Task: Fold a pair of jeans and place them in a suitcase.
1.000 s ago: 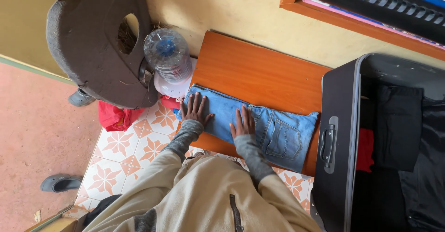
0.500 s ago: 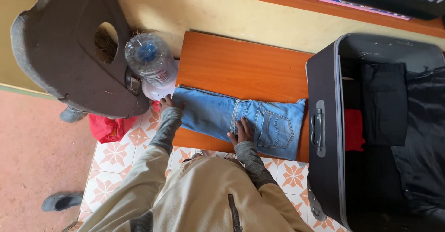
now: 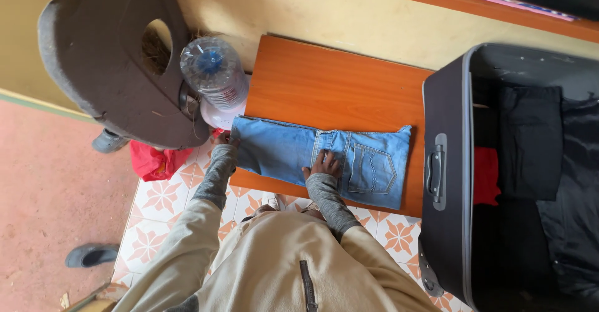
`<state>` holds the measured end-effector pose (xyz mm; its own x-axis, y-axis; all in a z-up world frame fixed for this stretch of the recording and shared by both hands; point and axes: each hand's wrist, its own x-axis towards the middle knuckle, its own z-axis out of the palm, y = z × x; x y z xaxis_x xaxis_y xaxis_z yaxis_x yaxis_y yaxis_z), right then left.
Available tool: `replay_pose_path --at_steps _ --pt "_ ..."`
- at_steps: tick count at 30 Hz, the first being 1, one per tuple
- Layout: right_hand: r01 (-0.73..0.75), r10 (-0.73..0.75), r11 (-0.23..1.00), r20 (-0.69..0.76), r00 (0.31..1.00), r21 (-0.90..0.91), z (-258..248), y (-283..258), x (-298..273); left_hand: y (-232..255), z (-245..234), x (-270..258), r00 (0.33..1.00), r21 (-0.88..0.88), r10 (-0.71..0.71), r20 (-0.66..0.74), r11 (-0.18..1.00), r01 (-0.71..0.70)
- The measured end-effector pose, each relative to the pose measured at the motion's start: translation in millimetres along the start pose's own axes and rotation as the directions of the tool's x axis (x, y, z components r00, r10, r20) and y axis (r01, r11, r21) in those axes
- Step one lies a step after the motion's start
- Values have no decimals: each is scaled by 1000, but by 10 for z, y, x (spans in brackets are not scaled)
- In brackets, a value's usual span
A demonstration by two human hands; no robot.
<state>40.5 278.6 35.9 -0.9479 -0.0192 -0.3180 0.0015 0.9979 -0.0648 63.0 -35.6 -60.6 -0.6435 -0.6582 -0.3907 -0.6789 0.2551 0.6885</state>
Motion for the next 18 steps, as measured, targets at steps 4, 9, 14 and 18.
replay_pose_path --at_steps 4,9,14,18 --pt "5 -5 998 -7 1000 -56 110 -203 9 172 -345 -196 998 22 -61 15 998 61" --pt "-18 9 988 -61 998 -152 485 -65 229 -32 -148 27 978 -289 145 149 952 -98" --pt "81 -64 995 -236 970 62 165 141 145 354 -258 -267 889 -580 309 338 813 -62" --pt "-27 73 949 -136 988 315 90 420 190 723 -315 -569 896 -430 355 266 876 -219"
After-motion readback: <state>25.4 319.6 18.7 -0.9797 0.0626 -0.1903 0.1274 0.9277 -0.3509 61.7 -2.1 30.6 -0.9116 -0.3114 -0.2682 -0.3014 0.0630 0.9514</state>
